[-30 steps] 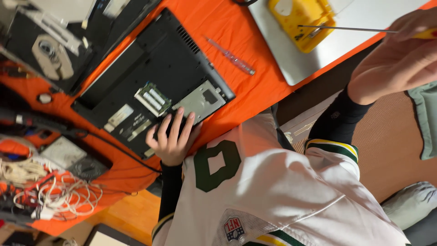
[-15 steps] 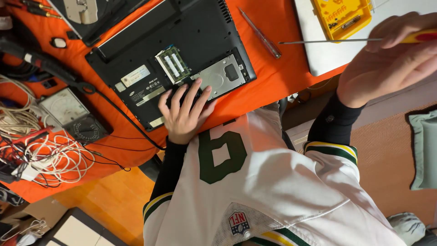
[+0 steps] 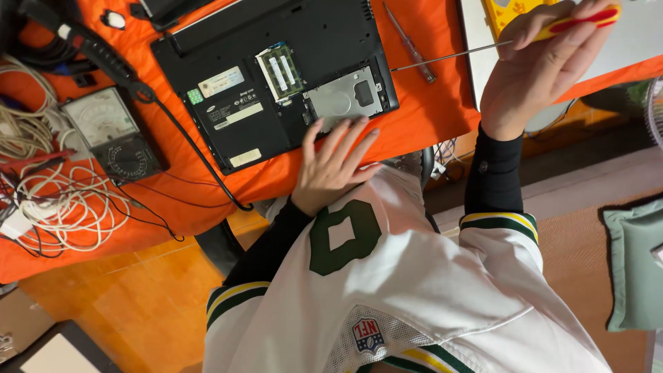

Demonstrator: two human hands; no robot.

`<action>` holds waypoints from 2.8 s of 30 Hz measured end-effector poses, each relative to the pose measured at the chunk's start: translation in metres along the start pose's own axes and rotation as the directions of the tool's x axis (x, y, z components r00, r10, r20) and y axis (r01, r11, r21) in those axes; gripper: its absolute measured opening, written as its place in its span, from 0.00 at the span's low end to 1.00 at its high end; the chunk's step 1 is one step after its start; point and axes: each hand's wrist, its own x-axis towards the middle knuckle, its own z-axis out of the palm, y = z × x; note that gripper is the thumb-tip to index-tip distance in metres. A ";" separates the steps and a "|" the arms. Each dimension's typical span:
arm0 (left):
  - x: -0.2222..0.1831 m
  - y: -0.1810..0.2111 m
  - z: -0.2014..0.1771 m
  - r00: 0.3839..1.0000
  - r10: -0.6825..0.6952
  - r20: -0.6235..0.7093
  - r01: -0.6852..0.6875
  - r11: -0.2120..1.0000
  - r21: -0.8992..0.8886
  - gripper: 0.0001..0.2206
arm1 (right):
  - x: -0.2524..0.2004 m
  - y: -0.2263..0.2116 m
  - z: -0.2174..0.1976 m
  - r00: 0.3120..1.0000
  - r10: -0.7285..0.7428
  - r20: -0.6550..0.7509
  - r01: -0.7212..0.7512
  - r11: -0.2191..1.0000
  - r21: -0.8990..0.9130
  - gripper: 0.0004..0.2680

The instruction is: Installing and securing a hard drive inside a laptop using a screwdriver.

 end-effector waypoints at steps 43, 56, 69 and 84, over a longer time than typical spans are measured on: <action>0.010 0.026 0.003 0.959 -0.072 0.273 -0.003 0.964 0.266 0.29 | -0.014 0.026 0.004 0.986 0.033 -0.163 -0.012 0.992 0.126 0.12; 0.004 0.025 0.007 0.968 -0.063 0.244 -0.006 0.962 0.274 0.27 | -0.017 0.025 0.005 0.992 0.099 -0.074 -0.088 0.986 0.143 0.09; 0.004 0.026 0.007 0.965 -0.068 0.253 0.001 0.966 0.257 0.27 | -0.018 0.029 0.004 0.997 0.074 -0.038 -0.071 0.994 0.087 0.09; 0.002 0.026 0.010 0.971 -0.073 0.226 0.009 0.962 0.274 0.27 | -0.019 0.024 0.012 0.998 0.053 -0.036 -0.052 0.998 0.047 0.09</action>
